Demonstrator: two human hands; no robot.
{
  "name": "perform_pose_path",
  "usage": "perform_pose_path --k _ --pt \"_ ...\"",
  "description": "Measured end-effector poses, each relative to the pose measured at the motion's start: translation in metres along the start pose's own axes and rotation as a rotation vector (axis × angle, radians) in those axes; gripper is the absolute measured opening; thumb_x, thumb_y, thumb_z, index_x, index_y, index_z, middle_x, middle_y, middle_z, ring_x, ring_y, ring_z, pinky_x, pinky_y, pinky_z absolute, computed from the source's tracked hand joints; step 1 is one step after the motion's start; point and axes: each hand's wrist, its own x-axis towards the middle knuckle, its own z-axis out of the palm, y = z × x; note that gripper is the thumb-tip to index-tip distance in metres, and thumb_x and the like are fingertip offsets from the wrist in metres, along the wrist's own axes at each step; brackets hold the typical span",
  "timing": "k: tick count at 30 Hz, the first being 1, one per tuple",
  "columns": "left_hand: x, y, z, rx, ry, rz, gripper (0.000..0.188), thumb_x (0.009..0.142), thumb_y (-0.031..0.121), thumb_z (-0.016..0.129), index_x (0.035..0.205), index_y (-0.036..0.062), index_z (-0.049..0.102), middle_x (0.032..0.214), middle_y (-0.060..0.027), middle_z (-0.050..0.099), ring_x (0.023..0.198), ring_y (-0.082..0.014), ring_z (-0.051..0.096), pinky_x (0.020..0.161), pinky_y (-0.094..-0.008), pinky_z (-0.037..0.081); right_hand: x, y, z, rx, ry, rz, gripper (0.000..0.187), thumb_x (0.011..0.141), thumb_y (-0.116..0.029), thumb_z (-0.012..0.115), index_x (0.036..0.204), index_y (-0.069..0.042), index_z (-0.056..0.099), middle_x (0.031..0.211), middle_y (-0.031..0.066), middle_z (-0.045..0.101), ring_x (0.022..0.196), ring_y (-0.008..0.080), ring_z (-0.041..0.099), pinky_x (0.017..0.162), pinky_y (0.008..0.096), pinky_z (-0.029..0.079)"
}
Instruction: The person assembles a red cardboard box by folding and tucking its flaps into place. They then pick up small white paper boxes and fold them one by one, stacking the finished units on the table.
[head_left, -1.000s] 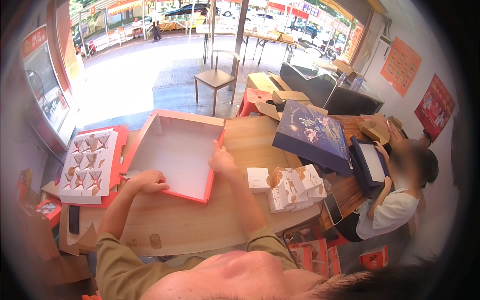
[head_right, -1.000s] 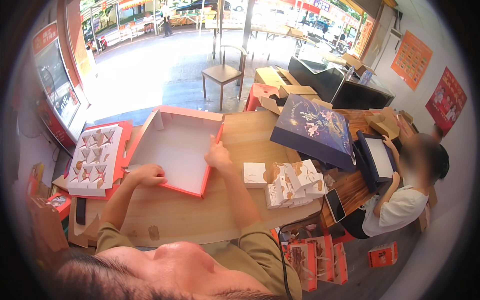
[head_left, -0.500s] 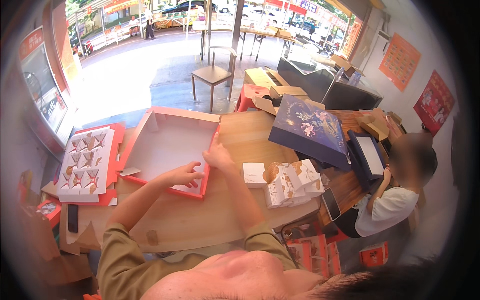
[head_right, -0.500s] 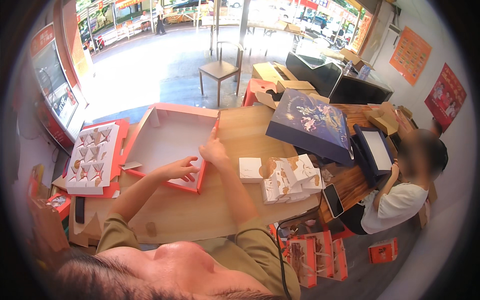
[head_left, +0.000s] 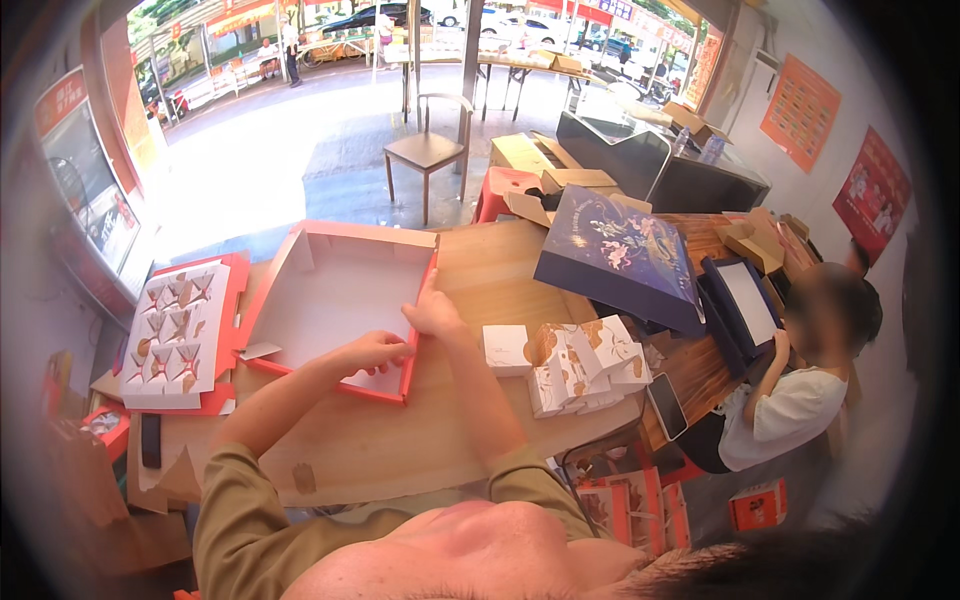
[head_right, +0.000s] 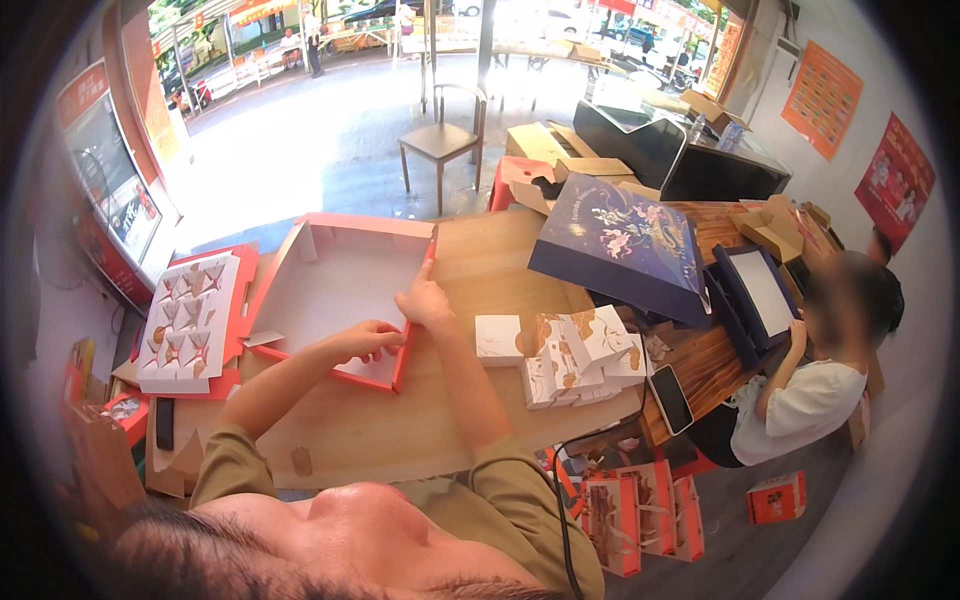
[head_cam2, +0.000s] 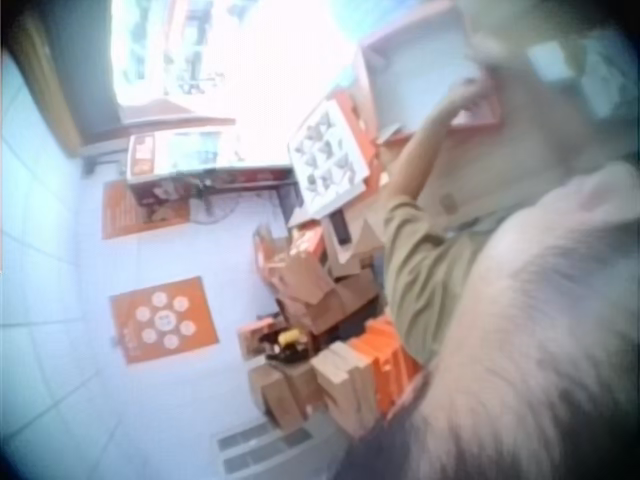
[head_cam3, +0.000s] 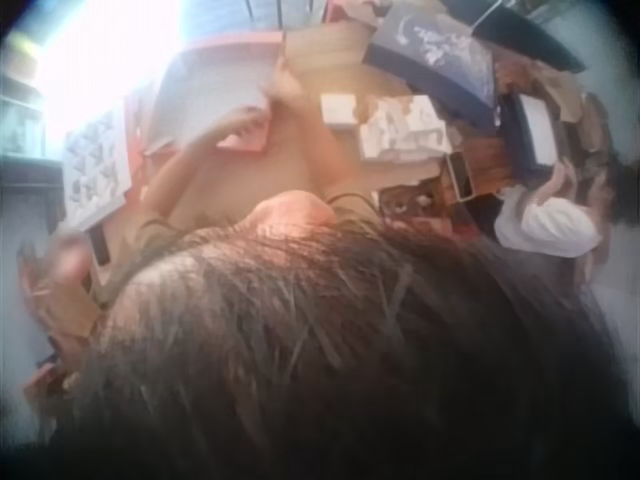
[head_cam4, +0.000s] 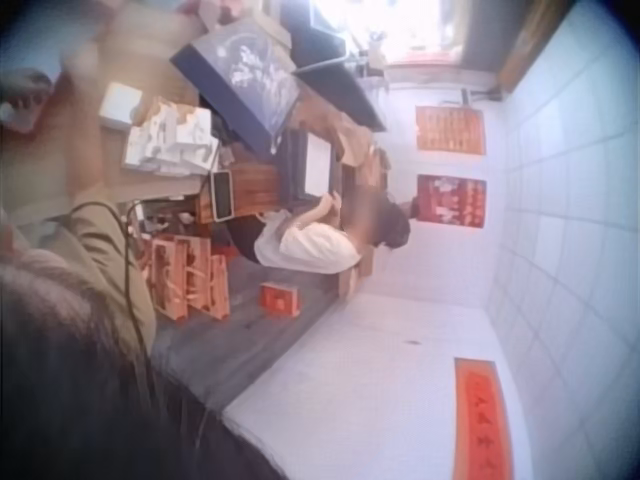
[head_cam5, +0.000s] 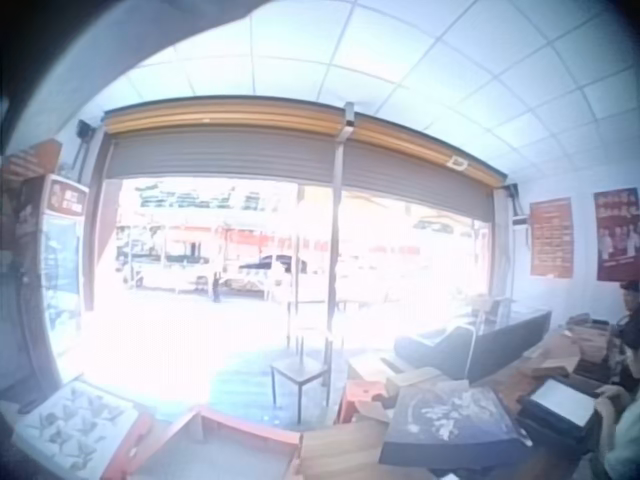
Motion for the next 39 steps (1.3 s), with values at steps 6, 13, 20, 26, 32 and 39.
perform_pose_path --k 6,13,20,26,32,39 --pt "-0.016 0.026 0.021 0.083 0.031 0.095 0.081 0.089 0.045 0.073 0.148 -0.0047 0.049 0.118 -0.0161 0.068 0.093 -0.0210 0.068 0.075 -0.0342 0.058 0.034 0.039 0.004 0.075 0.061 0.014 0.087 0.091 -0.038 0.064 0.152 0.013 0.030 0.130 0.0341 0.064 0.121 0.0425 0.066 0.102 0.0470 0.054" --pt "-0.018 0.018 0.027 -0.024 0.056 0.154 0.081 0.090 0.034 0.067 0.156 -0.0035 0.040 0.119 -0.0150 0.068 0.094 -0.0218 0.068 0.079 -0.0353 0.059 0.028 0.027 0.006 0.088 0.131 0.026 0.081 0.090 -0.037 0.060 0.154 0.004 0.031 0.135 0.0346 0.062 0.121 0.0458 0.065 0.104 0.0490 0.052" --pt "-0.032 0.026 0.028 -0.028 0.093 0.170 0.082 0.092 0.034 0.070 0.159 0.0016 0.038 0.132 -0.0143 0.064 0.091 -0.0204 0.067 0.077 -0.0361 0.056 0.022 0.023 0.007 0.470 0.177 -0.050 0.090 0.089 -0.025 0.057 0.162 0.004 0.013 0.138 0.0350 0.059 0.122 0.0461 0.064 0.105 0.0481 0.051" --pt "0.006 -0.011 0.023 -0.176 0.302 0.244 0.091 0.093 0.045 0.074 0.162 0.0015 0.035 0.135 -0.0122 0.064 0.107 -0.0186 0.064 0.085 -0.0335 0.052 0.044 0.022 0.027 0.811 0.303 -0.206 0.083 0.088 -0.015 0.052 0.162 -0.001 0.018 0.138 0.0312 0.056 0.119 0.0387 0.062 0.099 0.0432 0.053" --pt "0.001 -0.003 0.014 -0.286 0.225 0.195 0.090 0.092 0.043 0.076 0.159 -0.0024 0.037 0.133 -0.0112 0.065 0.113 -0.0183 0.062 0.088 -0.0319 0.051 0.048 0.023 0.033 0.718 0.441 -0.281 0.078 0.089 -0.012 0.049 0.161 -0.001 0.023 0.137 0.0260 0.054 0.112 0.0333 0.063 0.093 0.0418 0.055" --pt "0.017 -0.005 0.006 -0.429 0.305 0.257 0.075 0.085 0.026 0.083 0.144 -0.0022 0.046 0.126 -0.0159 0.063 0.111 -0.0211 0.066 0.092 -0.0366 0.056 0.043 0.020 0.028 0.942 0.276 -0.326 0.088 0.094 -0.037 0.068 0.159 0.003 0.024 0.143 0.0251 0.053 0.125 0.0369 0.060 0.105 0.0445 0.050"
